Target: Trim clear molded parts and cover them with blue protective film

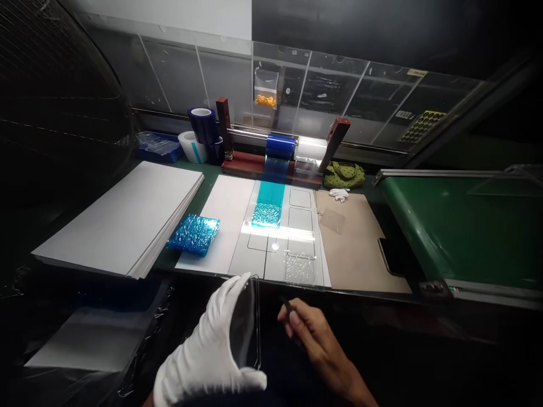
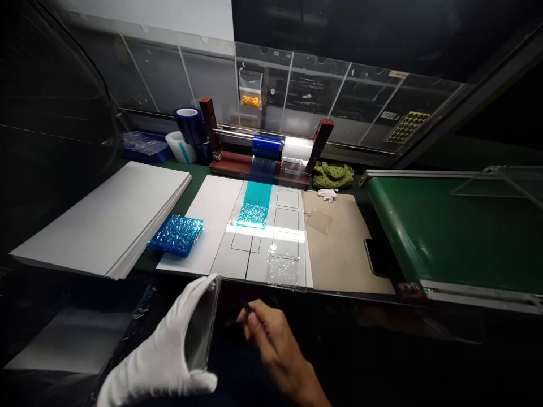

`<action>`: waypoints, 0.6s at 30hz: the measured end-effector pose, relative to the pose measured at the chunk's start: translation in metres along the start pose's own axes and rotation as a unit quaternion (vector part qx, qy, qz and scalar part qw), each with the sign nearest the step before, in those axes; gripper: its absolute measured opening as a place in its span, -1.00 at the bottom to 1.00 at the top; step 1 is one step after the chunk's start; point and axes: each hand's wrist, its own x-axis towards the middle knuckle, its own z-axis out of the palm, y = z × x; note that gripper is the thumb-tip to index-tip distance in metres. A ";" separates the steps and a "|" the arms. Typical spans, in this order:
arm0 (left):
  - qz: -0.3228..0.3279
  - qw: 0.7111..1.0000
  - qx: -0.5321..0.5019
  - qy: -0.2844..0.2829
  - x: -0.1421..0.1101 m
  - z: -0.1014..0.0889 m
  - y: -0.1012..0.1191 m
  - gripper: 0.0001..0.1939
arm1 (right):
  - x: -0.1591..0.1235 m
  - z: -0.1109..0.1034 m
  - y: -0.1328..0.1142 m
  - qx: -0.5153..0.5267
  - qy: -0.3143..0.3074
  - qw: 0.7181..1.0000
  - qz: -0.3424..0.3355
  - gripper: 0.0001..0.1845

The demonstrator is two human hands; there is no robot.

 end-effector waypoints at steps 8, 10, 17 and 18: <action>0.045 0.998 0.040 -0.023 -0.073 -0.020 -0.018 0.36 | -0.034 0.092 0.009 -0.029 -0.017 0.999 -0.039 -0.19; 0.050 0.997 0.049 -0.029 -0.084 -0.023 -0.023 0.34 | -0.031 0.106 0.007 -0.037 -0.018 0.998 -0.053 -0.19; 0.067 0.996 0.041 -0.046 -0.100 -0.032 -0.030 0.32 | -0.035 0.126 -0.020 -0.084 -0.004 0.995 -0.048 -0.19; 0.068 0.996 0.039 -0.049 -0.101 -0.034 -0.030 0.31 | -0.036 0.128 -0.022 -0.097 -0.007 0.994 -0.050 -0.20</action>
